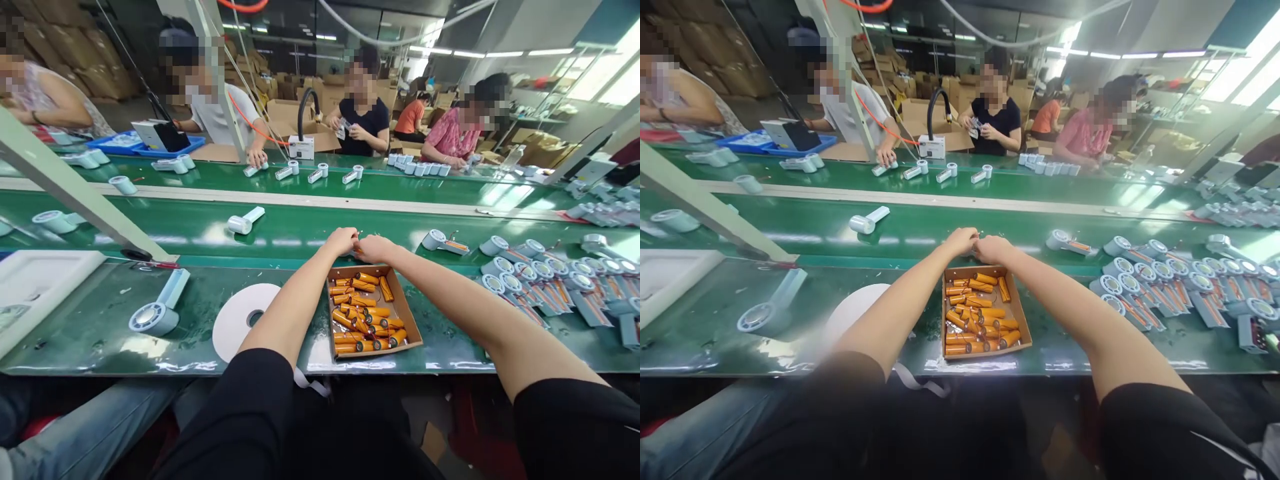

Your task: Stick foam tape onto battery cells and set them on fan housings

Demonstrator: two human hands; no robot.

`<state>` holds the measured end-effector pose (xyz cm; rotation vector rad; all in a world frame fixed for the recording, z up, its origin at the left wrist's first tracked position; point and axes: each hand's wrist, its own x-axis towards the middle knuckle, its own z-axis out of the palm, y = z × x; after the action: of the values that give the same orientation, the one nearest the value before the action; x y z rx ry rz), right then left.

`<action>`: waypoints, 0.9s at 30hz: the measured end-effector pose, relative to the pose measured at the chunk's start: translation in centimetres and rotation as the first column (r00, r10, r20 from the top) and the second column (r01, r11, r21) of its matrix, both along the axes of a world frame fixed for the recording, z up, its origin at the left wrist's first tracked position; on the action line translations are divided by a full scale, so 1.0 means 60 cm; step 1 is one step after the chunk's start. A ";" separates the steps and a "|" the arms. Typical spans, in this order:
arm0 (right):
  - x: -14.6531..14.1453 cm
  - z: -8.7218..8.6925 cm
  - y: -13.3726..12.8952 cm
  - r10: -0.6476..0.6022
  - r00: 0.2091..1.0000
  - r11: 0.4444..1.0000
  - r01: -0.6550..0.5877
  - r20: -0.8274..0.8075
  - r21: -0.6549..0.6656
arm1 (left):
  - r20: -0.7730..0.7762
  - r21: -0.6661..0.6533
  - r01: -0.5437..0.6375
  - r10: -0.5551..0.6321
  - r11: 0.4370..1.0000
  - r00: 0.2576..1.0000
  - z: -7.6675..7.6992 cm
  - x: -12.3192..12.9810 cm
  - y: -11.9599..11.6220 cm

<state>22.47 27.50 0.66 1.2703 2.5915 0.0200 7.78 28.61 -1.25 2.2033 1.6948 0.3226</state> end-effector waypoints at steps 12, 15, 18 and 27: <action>0.062 0.011 -0.003 -0.002 0.998 0.998 0.005 -0.062 0.063 | 0.035 -0.006 0.043 -0.043 0.999 0.998 -0.017 0.022 0.024; 0.066 -0.010 -0.002 -0.007 0.997 0.998 0.012 -0.075 0.066 | 0.034 -0.011 0.043 -0.042 0.999 0.999 -0.021 0.028 0.028; 0.066 -0.027 0.006 -0.003 0.997 0.999 0.006 -0.071 0.042 | 0.034 -0.016 0.044 -0.043 0.999 0.998 -0.024 0.032 0.031; 0.064 -0.019 0.029 0.052 0.998 0.998 -0.051 0.030 -0.026 | 0.101 -0.005 0.068 -0.067 0.998 0.993 0.023 0.047 -0.002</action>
<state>26.31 29.26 -0.50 1.1848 2.5896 0.0165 10.63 28.51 0.12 2.1938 1.5620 0.4017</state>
